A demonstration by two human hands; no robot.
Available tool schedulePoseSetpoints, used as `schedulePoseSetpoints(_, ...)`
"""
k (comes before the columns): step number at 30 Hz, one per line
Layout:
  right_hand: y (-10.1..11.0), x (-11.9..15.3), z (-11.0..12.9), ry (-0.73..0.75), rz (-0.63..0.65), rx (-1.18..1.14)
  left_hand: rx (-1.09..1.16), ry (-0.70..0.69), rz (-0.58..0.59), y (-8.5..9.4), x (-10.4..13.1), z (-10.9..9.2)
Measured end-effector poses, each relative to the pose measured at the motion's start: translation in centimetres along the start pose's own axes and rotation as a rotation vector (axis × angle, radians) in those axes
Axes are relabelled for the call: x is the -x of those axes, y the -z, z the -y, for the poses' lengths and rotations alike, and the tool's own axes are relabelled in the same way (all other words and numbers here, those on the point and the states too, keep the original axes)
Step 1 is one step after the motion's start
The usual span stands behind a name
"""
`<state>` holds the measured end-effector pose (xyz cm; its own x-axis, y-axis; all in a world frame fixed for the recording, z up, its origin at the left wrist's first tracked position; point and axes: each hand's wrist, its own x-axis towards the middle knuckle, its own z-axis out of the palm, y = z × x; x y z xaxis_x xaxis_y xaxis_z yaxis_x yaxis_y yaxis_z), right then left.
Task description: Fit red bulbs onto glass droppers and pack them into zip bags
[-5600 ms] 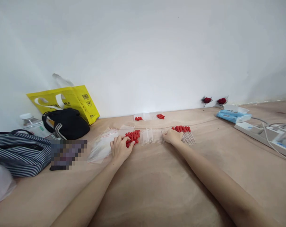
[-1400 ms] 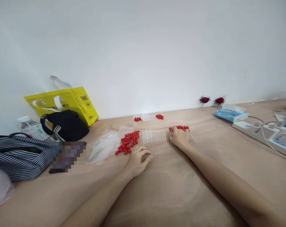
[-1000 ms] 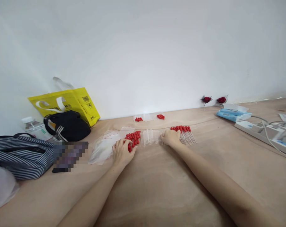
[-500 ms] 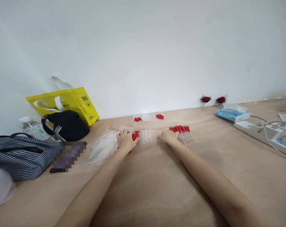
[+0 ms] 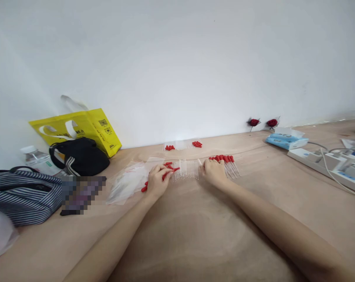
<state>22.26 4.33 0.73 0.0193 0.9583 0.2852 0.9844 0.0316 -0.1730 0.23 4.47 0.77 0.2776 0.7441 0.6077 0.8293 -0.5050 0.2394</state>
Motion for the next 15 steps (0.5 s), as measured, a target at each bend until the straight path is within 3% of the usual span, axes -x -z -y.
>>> schedulePoseSetpoints(3,-0.7,2.0,-1.8,0.221,-0.122,-0.050,0.220,-0.187,0.064,0.5,2.4,-1.0)
schedulePoseSetpoints(6,-1.5,3.8,-3.5,0.398,-0.175,-0.149,0.314,-0.254,0.232,0.8,4.1,-1.9)
schedulePoseSetpoints(9,-1.8,5.0,-4.4,0.507,-0.173,-0.239,0.363,-0.211,0.293,1.1,4.4,-2.7)
schedulePoseSetpoints(15,-1.5,5.7,-3.7,0.600,-0.123,-0.298,0.291,-0.077,0.288,0.8,3.8,-3.8)
